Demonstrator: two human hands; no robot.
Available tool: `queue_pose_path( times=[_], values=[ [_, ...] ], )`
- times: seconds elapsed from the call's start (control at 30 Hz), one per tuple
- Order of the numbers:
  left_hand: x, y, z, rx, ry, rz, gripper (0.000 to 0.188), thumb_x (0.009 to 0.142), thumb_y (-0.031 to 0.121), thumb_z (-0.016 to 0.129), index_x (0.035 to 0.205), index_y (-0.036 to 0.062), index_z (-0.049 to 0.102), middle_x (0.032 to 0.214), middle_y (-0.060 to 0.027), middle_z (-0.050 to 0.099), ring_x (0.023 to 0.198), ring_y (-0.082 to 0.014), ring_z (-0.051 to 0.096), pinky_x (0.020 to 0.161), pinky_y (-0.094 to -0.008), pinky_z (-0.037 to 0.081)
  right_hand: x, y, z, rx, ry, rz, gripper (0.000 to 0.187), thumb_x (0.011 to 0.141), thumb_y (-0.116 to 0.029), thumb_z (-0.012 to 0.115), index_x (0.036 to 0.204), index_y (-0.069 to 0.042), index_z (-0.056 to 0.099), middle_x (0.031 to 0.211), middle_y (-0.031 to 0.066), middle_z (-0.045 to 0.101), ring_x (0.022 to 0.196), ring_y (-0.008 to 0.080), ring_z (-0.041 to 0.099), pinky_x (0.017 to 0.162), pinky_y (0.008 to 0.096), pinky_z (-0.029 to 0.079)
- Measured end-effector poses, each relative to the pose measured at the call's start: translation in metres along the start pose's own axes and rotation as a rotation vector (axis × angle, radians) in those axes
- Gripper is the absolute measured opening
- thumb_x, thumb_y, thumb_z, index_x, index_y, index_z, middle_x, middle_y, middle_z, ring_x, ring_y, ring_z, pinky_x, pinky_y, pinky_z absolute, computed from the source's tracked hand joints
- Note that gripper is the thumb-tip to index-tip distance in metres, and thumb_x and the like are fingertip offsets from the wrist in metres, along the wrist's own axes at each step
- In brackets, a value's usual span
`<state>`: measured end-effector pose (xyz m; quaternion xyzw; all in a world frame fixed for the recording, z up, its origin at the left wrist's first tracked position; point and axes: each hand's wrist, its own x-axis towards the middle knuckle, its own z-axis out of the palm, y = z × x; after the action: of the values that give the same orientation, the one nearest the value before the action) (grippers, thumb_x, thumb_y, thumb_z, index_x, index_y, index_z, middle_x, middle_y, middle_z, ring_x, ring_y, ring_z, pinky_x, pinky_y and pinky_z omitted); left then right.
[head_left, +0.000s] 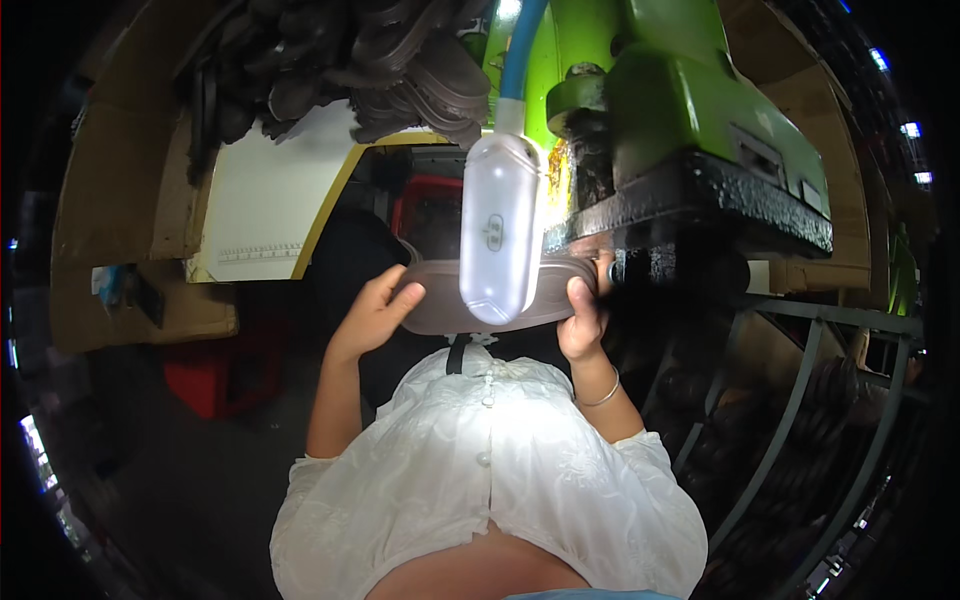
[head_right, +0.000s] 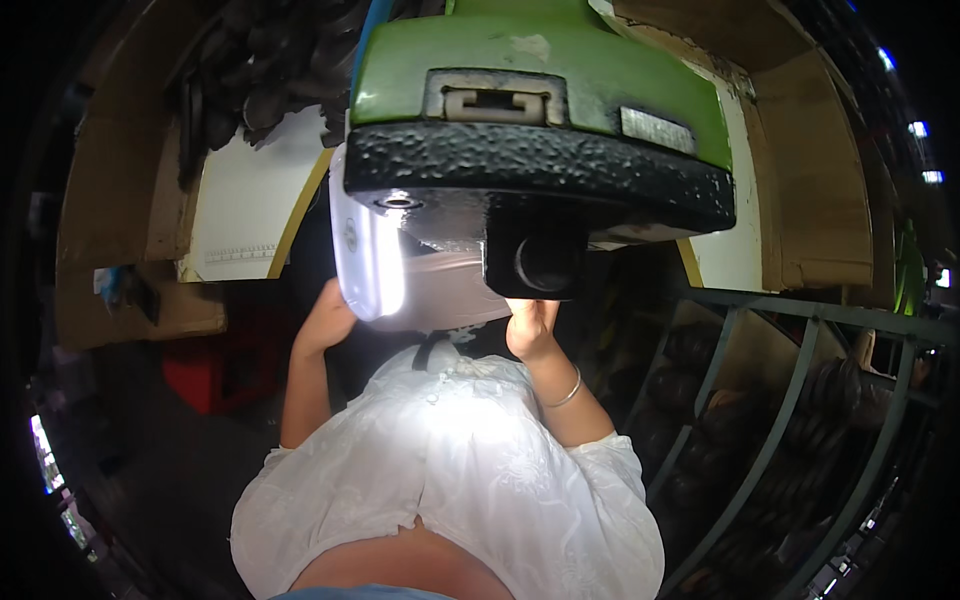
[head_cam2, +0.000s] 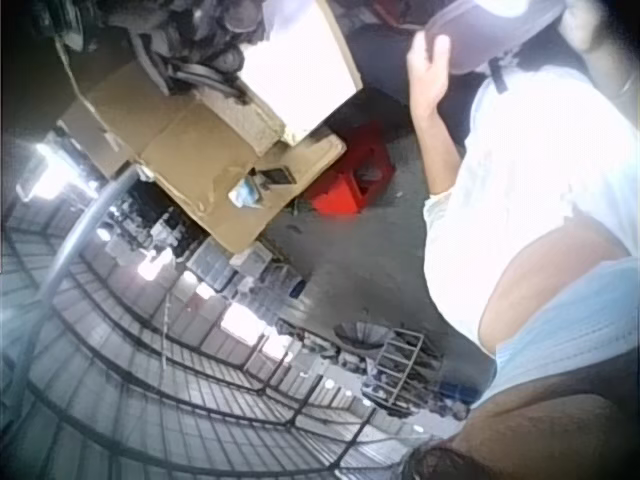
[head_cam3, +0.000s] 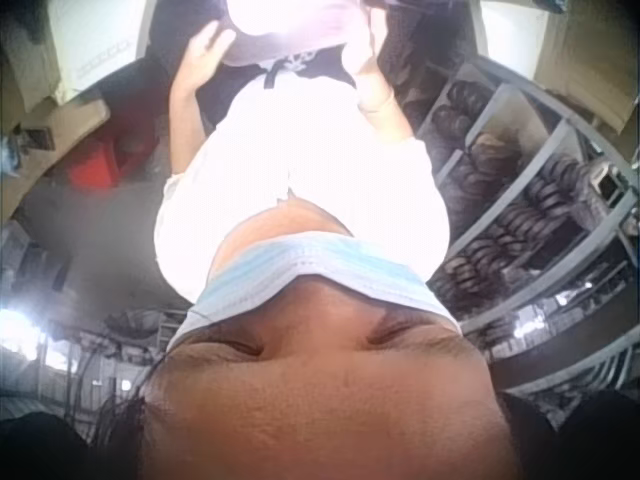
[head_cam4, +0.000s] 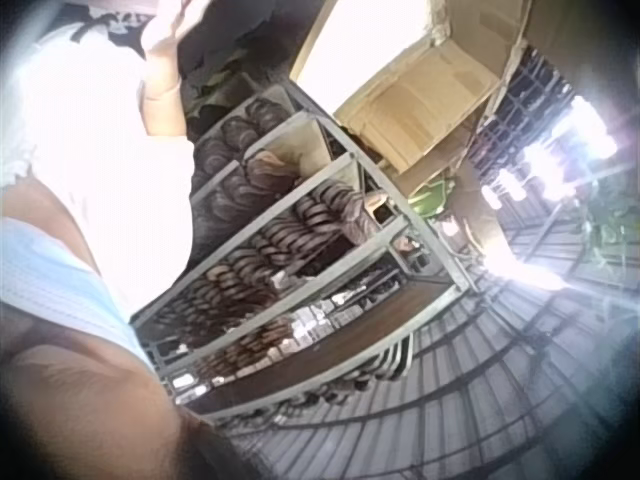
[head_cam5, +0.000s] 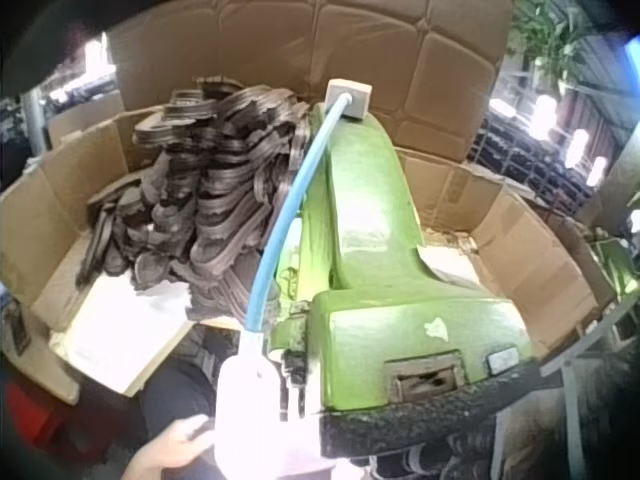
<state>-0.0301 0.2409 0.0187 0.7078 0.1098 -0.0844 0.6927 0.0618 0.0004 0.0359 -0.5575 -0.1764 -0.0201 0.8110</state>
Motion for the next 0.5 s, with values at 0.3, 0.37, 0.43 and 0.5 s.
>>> queue_pose_path(
  times=[0.3,0.37,0.43,0.5],
  values=[
    [0.011,-0.014,0.103,0.477,-0.717,0.021,0.038,0.085,0.032,0.053,0.109,0.003,0.055,0.103,-0.0189,0.059,0.094,-0.0304,0.057,0.08,-0.0361,0.044,0.041,-0.035,0.004,-0.634,-0.529,0.344,0.022,0.077,-0.013,0.065,0.092,0.003,0.06,0.086,0.0064,0.061,0.074,0.0158,0.056,0.07,0.0289,0.046],
    [0.025,0.004,0.11,0.609,-0.769,0.082,0.037,0.082,0.033,0.056,0.103,0.0025,0.057,0.099,-0.0179,0.06,0.089,-0.0309,0.059,0.076,-0.0368,0.046,0.05,-0.04,-0.014,-0.784,-0.499,0.331,0.02,0.078,-0.011,0.063,0.091,0.003,0.06,0.087,0.0069,0.061,0.074,0.0158,0.056,0.068,0.029,0.045],
    [0.046,-0.002,0.095,0.605,-0.484,0.246,0.032,0.08,0.031,0.061,0.095,0.0026,0.058,0.089,-0.0114,0.062,0.076,-0.0252,0.061,0.066,-0.0345,0.047,0.062,-0.039,-0.05,-0.834,-0.276,0.253,0.018,0.078,-0.01,0.061,0.091,0.003,0.06,0.088,0.0073,0.062,0.074,0.0157,0.056,0.067,0.0291,0.045],
    [0.072,0.027,0.064,0.353,0.144,0.472,0.02,0.074,0.024,0.064,0.081,0.0061,0.06,0.074,-0.0103,0.061,0.06,-0.0266,0.06,0.057,-0.0361,0.047,0.07,-0.042,-0.108,-0.589,0.203,-0.01,0.022,0.083,-0.01,0.055,0.101,0.003,0.057,0.097,0.0082,0.06,0.077,0.0147,0.056,0.065,0.0282,0.046]
  ],
)
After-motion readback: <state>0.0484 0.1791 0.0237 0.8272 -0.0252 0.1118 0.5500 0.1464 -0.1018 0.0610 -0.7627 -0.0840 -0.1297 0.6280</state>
